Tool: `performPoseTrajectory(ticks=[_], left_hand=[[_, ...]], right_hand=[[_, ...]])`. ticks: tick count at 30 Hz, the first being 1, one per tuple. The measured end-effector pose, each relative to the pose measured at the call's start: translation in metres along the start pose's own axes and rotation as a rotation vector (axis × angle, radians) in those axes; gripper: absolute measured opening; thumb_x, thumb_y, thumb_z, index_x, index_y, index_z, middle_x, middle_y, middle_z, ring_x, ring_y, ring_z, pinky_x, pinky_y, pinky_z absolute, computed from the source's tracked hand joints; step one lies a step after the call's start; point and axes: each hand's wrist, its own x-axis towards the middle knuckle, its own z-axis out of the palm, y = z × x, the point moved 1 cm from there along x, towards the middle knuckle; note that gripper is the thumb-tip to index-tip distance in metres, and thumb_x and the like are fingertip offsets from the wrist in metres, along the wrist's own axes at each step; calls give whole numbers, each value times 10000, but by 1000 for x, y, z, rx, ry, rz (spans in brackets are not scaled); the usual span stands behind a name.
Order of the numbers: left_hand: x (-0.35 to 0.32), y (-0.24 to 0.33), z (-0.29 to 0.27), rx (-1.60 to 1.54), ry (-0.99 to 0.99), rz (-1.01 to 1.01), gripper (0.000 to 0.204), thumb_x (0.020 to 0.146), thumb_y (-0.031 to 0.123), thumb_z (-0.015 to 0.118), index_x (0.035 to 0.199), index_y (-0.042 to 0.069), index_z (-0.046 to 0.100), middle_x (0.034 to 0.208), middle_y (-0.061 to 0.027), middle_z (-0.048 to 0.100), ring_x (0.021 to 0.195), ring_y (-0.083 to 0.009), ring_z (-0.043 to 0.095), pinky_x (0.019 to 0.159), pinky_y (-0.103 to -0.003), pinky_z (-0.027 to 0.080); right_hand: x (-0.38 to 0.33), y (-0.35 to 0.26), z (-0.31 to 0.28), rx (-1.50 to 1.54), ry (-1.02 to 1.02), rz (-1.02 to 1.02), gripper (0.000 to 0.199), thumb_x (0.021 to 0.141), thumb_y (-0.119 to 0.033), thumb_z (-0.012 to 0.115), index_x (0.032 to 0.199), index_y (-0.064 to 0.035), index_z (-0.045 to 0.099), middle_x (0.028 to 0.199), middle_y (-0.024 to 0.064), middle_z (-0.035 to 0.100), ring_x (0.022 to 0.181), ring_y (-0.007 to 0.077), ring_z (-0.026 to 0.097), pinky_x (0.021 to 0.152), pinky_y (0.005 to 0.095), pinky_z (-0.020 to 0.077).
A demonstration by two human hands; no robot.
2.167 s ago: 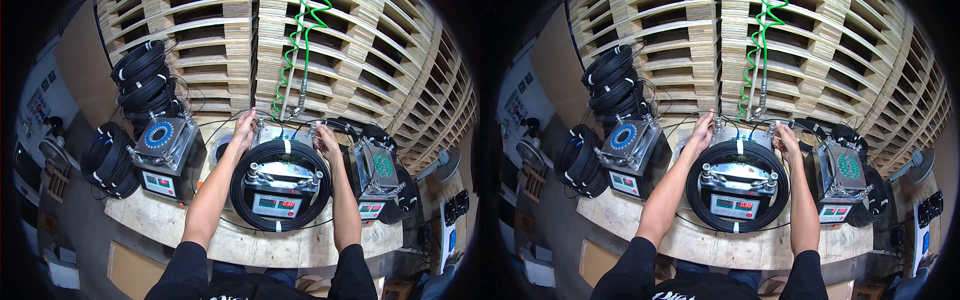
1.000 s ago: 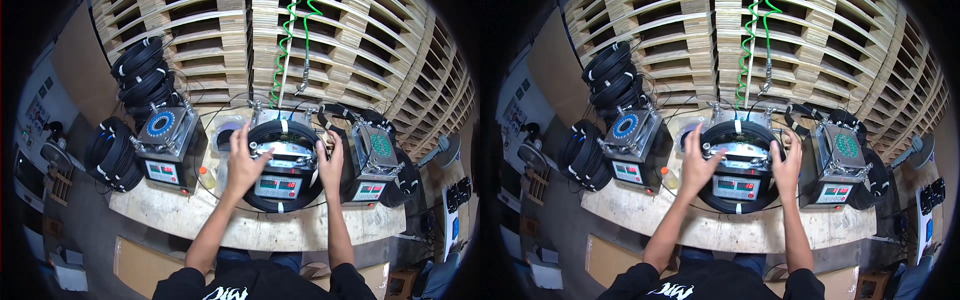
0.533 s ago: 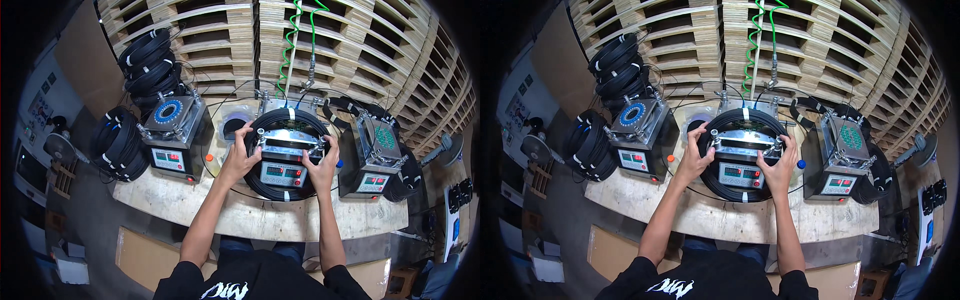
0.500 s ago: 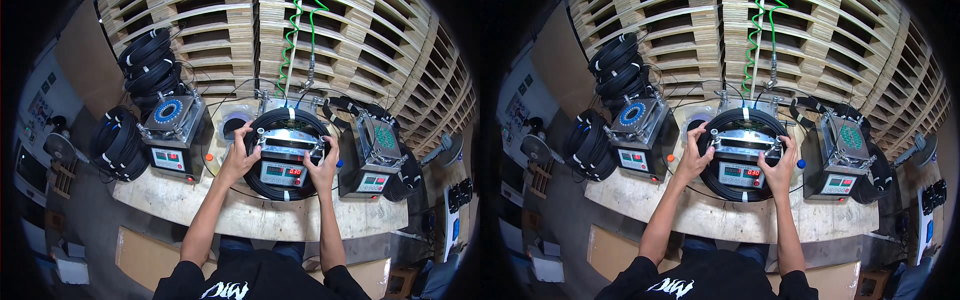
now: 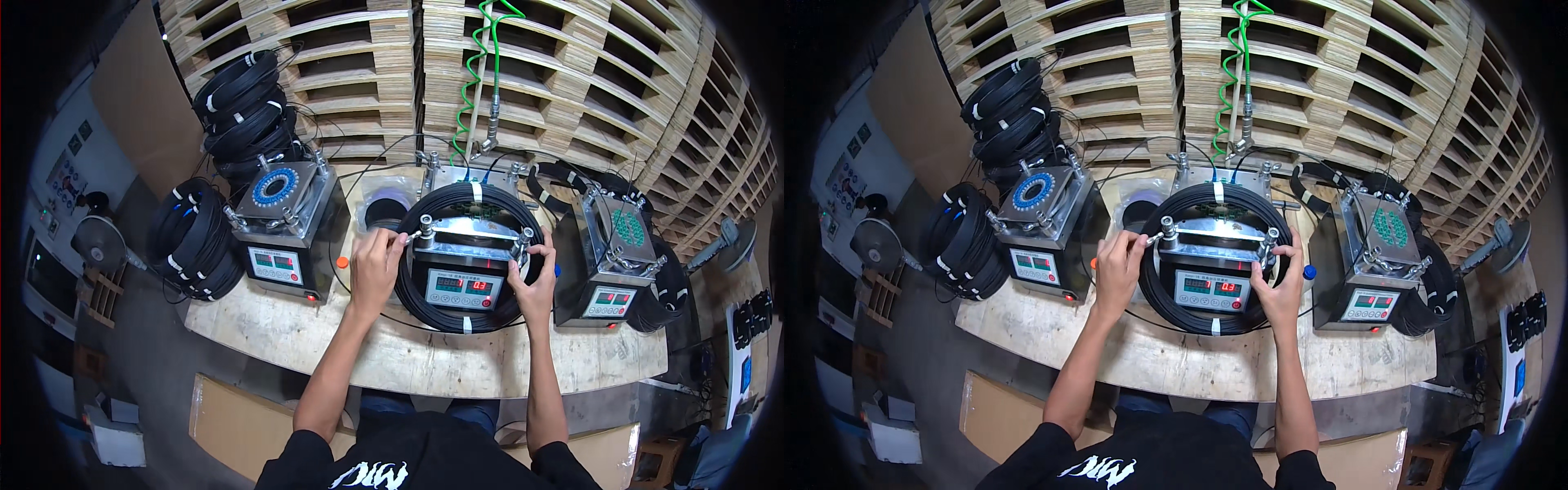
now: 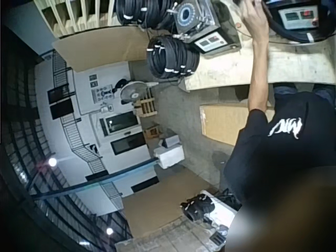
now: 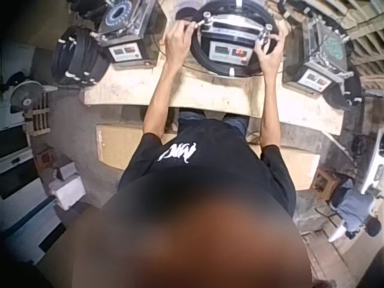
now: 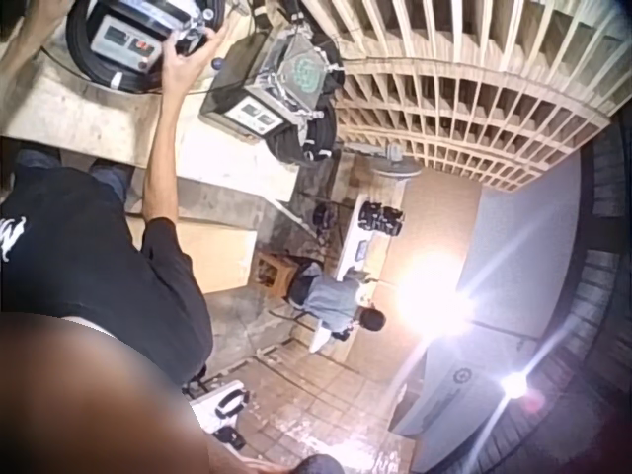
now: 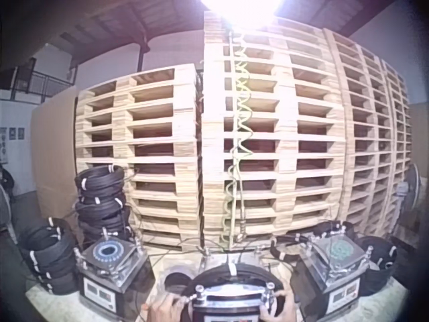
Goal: Operator places a wound cable coil onto a testing or processing machine and secures the fixture.
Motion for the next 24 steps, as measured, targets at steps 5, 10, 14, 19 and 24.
performPoseTrajectory(ticks=[5, 10, 14, 19, 24], left_hand=[[-2, 3, 3, -465, 52, -119, 168, 935, 140, 695, 984, -3, 622, 745, -79, 629, 663, -145, 592, 604, -292, 464], [0, 14, -3, -485, 23, -188, 181, 941, 130, 688, 1012, -21, 618, 740, -86, 630, 612, -149, 551, 594, -286, 456], [3, 1, 0, -454, -20, -92, 154, 949, 99, 665, 1033, -25, 627, 803, -77, 610, 642, -136, 533, 593, -281, 446], [4, 11, 0, -419, 73, 50, 153, 956, 115, 664, 1025, -16, 625, 705, -52, 580, 623, -131, 526, 583, -286, 444], [1, 4, 10, -609, -21, -204, 168, 1001, 160, 621, 1040, -3, 608, 751, -33, 605, 674, -76, 528, 599, -265, 441]], right_hand=[[1, 0, 0, 8, -6, 8, 337, 784, -75, 735, 1006, -42, 484, 1526, 272, 387, 1402, 404, 409, 1159, 438, 294], [1, 0, 0, -9, -5, 1, 320, 785, -76, 730, 994, -37, 490, 1525, 275, 389, 1399, 404, 413, 1158, 438, 292], [0, 0, 2, 7, -5, 2, 320, 785, -79, 730, 994, -35, 492, 1524, 273, 390, 1396, 403, 416, 1157, 430, 292], [-1, 2, -2, -33, 3, -11, 310, 791, -73, 713, 998, -36, 485, 1526, 270, 389, 1389, 398, 425, 1150, 416, 302], [-1, 10, -3, 116, 31, 9, 316, 816, -37, 651, 1028, -41, 417, 1506, 270, 420, 1349, 385, 467, 1131, 400, 320]])
